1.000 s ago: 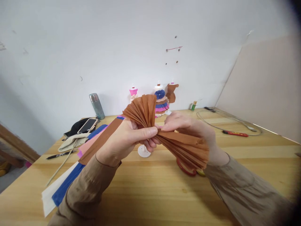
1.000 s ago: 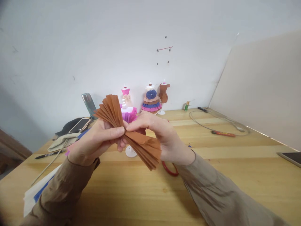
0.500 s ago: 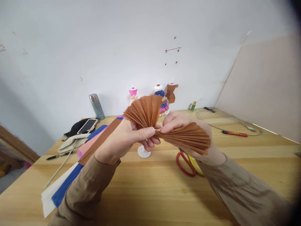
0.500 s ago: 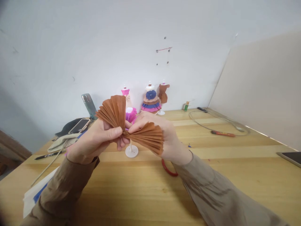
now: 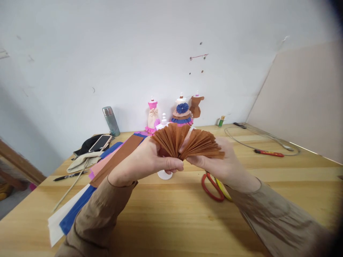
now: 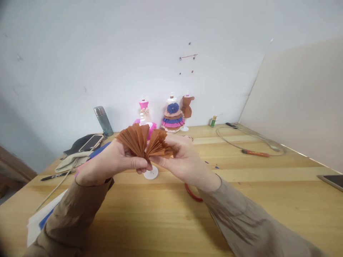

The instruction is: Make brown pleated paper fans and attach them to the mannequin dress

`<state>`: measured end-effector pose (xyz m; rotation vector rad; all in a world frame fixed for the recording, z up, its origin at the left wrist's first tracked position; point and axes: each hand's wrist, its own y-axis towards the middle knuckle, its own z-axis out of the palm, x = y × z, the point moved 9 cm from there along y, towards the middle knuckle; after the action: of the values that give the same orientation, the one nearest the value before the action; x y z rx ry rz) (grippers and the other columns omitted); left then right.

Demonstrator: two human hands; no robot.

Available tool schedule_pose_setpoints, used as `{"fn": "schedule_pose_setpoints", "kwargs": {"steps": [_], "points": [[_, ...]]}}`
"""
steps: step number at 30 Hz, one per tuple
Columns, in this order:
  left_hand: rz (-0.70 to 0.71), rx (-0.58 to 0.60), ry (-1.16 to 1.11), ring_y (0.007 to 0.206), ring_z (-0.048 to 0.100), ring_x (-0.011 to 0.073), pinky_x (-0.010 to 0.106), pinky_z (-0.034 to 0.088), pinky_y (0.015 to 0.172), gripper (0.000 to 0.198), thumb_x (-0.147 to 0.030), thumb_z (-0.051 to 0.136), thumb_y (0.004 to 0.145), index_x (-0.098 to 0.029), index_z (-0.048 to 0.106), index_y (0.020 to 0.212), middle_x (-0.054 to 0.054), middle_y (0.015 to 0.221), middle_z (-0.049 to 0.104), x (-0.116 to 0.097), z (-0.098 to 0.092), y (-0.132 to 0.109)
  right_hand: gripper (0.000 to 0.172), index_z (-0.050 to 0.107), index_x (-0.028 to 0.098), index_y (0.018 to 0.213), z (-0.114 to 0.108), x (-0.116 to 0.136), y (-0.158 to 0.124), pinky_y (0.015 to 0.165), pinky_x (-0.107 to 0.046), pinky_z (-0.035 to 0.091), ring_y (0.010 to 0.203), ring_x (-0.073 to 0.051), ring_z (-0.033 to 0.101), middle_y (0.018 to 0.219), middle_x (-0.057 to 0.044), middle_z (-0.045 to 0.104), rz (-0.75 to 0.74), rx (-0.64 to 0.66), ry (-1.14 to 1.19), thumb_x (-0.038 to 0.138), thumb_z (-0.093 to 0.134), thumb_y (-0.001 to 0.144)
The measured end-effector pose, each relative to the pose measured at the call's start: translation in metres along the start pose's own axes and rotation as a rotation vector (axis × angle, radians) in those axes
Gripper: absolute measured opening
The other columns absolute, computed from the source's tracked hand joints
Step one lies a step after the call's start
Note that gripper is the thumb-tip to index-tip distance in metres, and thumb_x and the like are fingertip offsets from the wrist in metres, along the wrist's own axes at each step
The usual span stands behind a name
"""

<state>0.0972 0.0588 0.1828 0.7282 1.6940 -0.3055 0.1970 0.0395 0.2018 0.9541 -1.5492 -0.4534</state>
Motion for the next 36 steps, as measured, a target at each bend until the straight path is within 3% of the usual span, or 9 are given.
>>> {"fn": "schedule_pose_setpoints", "kwargs": {"steps": [6, 14, 21, 30, 36], "points": [[0.11, -0.047, 0.141, 0.062, 0.054, 0.011, 0.025, 0.046, 0.061, 0.011, -0.019, 0.072, 0.071, -0.014, 0.063, 0.074, 0.0, 0.066, 0.061, -0.005, -0.005, 0.001, 0.013, 0.07, 0.021, 0.082, -0.004, -0.003, 0.003, 0.064, -0.025, 0.055, 0.07, -0.014, 0.065, 0.076, 0.0, 0.068, 0.0, -0.046, 0.024, 0.034, 0.071, 0.081], [0.159, -0.073, 0.249, 0.077, 0.06, 0.0176, 0.03, 0.052, 0.071, 0.018, -0.019, 0.072, 0.071, -0.012, 0.066, 0.086, 0.005, 0.081, 0.066, -0.003, -0.009, 0.002, 0.024, 0.073, 0.019, 0.087, 0.001, -0.018, 0.001, 0.072, -0.03, 0.055, 0.079, -0.018, 0.065, 0.084, -0.004, 0.07, 0.095, 0.032, 0.106, 0.043, 0.071, 0.079], [0.114, -0.014, 0.13, 0.07, 0.054, 0.012, 0.026, 0.048, 0.068, 0.017, -0.014, 0.073, 0.068, -0.013, 0.065, 0.083, 0.0, 0.073, 0.06, 0.0, -0.003, 0.005, 0.02, 0.074, 0.026, 0.088, 0.002, -0.021, -0.002, 0.076, -0.031, 0.054, 0.083, -0.019, 0.065, 0.083, -0.002, 0.069, 0.172, 0.053, 0.213, 0.038, 0.078, 0.073], [0.108, -0.015, 0.09, 0.075, 0.057, 0.0136, 0.027, 0.05, 0.072, 0.018, -0.012, 0.073, 0.067, -0.013, 0.066, 0.083, 0.002, 0.078, 0.064, 0.001, -0.002, 0.005, 0.02, 0.071, 0.025, 0.079, -0.002, -0.025, -0.003, 0.059, -0.028, 0.049, 0.068, -0.016, 0.058, 0.075, -0.001, 0.062, 0.265, -0.021, 0.239, 0.033, 0.083, 0.065], [0.064, -0.074, 0.085, 0.063, 0.057, 0.0124, 0.027, 0.051, 0.063, 0.01, -0.017, 0.071, 0.071, -0.013, 0.062, 0.075, 0.001, 0.064, 0.06, 0.007, -0.003, 0.005, 0.017, 0.066, 0.02, 0.073, -0.002, -0.042, -0.006, 0.043, -0.024, 0.031, 0.049, -0.008, 0.038, 0.058, 0.003, 0.051, 0.326, -0.047, 0.31, 0.035, 0.075, 0.074]]}}
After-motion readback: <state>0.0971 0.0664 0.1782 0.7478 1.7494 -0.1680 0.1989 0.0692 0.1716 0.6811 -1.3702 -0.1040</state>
